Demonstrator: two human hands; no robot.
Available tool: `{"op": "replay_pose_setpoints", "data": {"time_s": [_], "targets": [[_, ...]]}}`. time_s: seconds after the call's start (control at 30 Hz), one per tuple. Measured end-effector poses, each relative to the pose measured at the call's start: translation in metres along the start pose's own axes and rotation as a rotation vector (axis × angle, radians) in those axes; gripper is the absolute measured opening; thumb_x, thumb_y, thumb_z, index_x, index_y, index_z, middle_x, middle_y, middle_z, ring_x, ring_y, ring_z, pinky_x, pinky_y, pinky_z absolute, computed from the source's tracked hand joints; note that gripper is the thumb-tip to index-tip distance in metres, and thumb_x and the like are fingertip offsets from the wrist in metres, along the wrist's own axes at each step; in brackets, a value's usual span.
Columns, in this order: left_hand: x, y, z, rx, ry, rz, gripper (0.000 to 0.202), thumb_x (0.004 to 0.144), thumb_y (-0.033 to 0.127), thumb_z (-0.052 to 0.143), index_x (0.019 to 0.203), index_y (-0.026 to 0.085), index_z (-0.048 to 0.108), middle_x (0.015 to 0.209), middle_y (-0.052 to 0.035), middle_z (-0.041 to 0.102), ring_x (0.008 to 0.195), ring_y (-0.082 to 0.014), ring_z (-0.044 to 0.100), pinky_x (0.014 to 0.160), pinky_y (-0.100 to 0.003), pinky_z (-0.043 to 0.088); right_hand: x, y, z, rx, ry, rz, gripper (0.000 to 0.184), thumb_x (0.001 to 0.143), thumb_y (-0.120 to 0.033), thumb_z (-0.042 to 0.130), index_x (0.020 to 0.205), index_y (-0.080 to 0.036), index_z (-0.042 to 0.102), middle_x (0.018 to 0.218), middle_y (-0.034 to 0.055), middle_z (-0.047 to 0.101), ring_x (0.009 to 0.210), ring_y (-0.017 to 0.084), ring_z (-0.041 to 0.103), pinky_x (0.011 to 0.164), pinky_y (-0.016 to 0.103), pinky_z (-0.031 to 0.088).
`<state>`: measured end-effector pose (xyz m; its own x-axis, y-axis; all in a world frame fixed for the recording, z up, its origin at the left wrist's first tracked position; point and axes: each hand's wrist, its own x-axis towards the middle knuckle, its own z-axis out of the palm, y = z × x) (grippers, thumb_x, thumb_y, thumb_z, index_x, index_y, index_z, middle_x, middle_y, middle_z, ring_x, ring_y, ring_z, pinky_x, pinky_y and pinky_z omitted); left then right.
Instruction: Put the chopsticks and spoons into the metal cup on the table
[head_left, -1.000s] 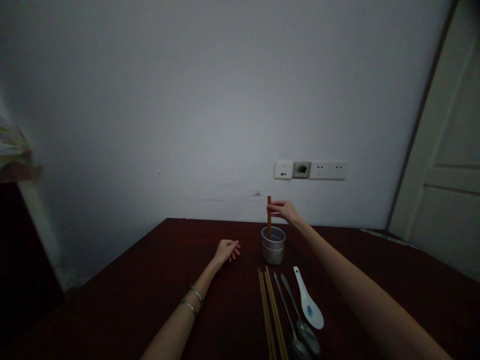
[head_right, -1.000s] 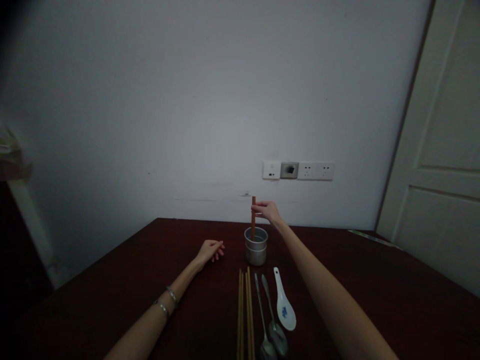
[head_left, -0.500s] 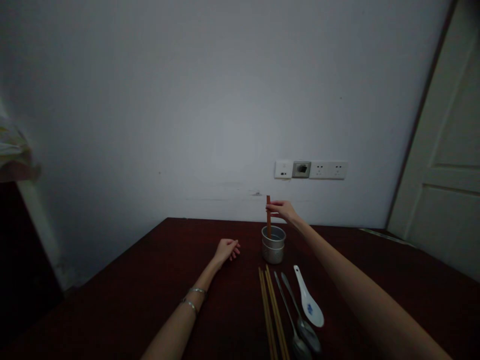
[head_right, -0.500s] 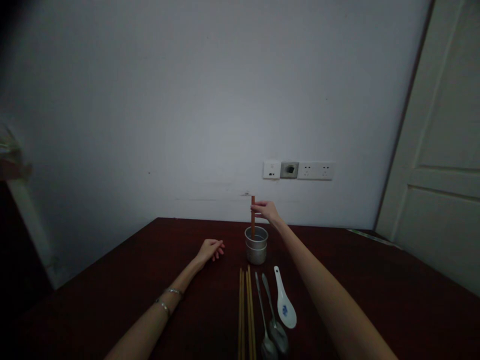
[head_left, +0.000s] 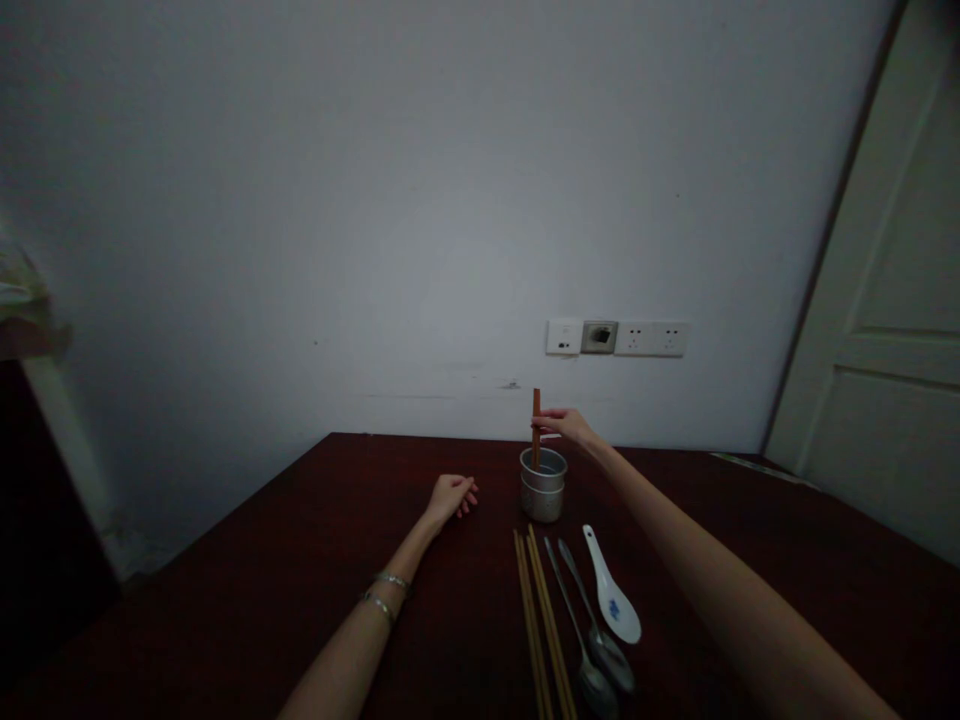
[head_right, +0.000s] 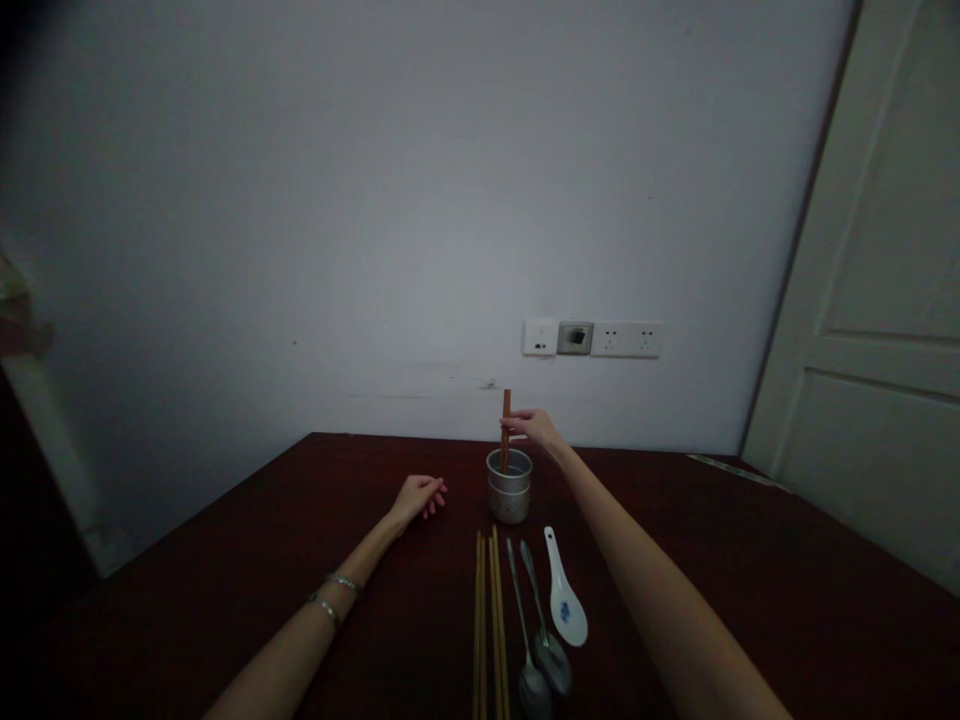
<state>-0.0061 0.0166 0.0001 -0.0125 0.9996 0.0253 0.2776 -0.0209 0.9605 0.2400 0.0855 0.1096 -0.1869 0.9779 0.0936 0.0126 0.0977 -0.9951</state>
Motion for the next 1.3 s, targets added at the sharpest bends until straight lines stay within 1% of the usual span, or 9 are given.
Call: {"op": "replay_pose_setpoints", "data": {"time_s": [0.23,0.37,0.57,0.7,0.83,1.0,1.13,1.23,1.3], "targets": [[-0.005,0.005,0.0,0.035,0.012,0.006,0.029,0.08,0.032,0.042,0.074,0.008,0.058,0.054,-0.0005,0.058,0.035,-0.0042,0.043,0.033,-0.016,0.03,-0.005,0.008,-0.011,-0.065,-0.037,0.014,0.035,0.056,-0.03,0.074,0.084,-0.012,0.064,0.08,0.0094,0.068,0.065,0.015,0.063,0.054,0.022,0.052],[-0.004,0.004,0.0,0.044,0.012,0.013,0.029,0.08,0.032,0.042,0.073,0.008,0.057,0.053,-0.0004,0.057,0.035,-0.0045,0.043,0.033,-0.016,0.029,-0.014,0.015,-0.026,-0.048,-0.015,0.038,0.038,0.059,-0.035,0.072,0.089,-0.013,0.063,0.088,0.0106,0.067,0.07,0.016,0.064,0.056,0.023,0.052],[-0.002,0.003,0.001,0.051,0.001,0.02,0.028,0.08,0.03,0.041,0.072,0.008,0.056,0.053,-0.0007,0.056,0.034,-0.005,0.042,0.033,-0.016,0.028,-0.045,0.053,-0.073,-0.17,0.187,0.008,0.03,0.065,-0.039,0.064,0.079,-0.012,0.064,0.079,0.0109,0.068,0.068,0.016,0.063,0.053,0.021,0.049],[-0.002,0.004,0.002,0.084,0.005,0.015,0.026,0.079,0.029,0.041,0.072,0.008,0.056,0.053,-0.0007,0.057,0.035,-0.0051,0.043,0.033,-0.016,0.028,-0.075,0.088,-0.109,-0.365,0.282,-0.026,0.031,0.069,-0.04,0.058,0.08,-0.011,0.065,0.07,0.0088,0.067,0.062,0.016,0.062,0.05,0.021,0.047],[-0.005,0.006,0.003,0.107,0.009,0.033,0.025,0.077,0.029,0.042,0.071,0.009,0.056,0.052,-0.0003,0.056,0.035,-0.005,0.043,0.033,-0.016,0.028,-0.103,0.11,-0.129,-0.463,0.335,-0.049,0.033,0.072,-0.038,0.053,0.09,-0.012,0.064,0.075,0.0081,0.068,0.066,0.017,0.063,0.056,0.025,0.049],[-0.011,0.008,0.002,0.116,0.041,0.047,0.028,0.075,0.034,0.044,0.07,0.01,0.057,0.053,-0.0002,0.056,0.035,-0.0046,0.042,0.034,-0.015,0.027,-0.127,0.115,-0.132,-0.667,0.45,-0.194,0.036,0.07,-0.032,0.05,0.101,-0.016,0.062,0.083,0.0058,0.067,0.077,0.019,0.062,0.072,0.029,0.047],[-0.015,0.008,0.004,0.16,0.065,0.067,0.026,0.073,0.031,0.043,0.068,0.01,0.058,0.051,0.0001,0.055,0.036,-0.0055,0.042,0.037,-0.016,0.03,-0.134,0.113,-0.127,-0.753,0.45,-0.208,0.036,0.072,-0.028,0.046,0.103,-0.015,0.061,0.088,0.0072,0.067,0.084,0.02,0.062,0.077,0.029,0.045],[-0.023,0.012,0.005,0.298,0.073,0.11,0.021,0.07,0.023,0.044,0.064,0.011,0.061,0.054,-0.0016,0.058,0.046,-0.0089,0.049,0.045,-0.018,0.036,-0.134,0.112,-0.125,-0.79,0.433,-0.21,0.032,0.073,-0.025,0.045,0.098,-0.015,0.063,0.095,0.008,0.066,0.09,0.02,0.06,0.082,0.029,0.043],[-0.033,0.017,0.007,0.422,0.033,0.182,0.019,0.067,0.021,0.047,0.062,0.012,0.063,0.061,-0.0032,0.063,0.059,-0.0124,0.055,0.055,-0.02,0.04,-0.135,0.112,-0.125,-0.81,0.419,-0.219,0.031,0.073,-0.024,0.045,0.095,-0.015,0.064,0.097,0.008,0.065,0.093,0.02,0.059,0.085,0.029,0.042]]}}
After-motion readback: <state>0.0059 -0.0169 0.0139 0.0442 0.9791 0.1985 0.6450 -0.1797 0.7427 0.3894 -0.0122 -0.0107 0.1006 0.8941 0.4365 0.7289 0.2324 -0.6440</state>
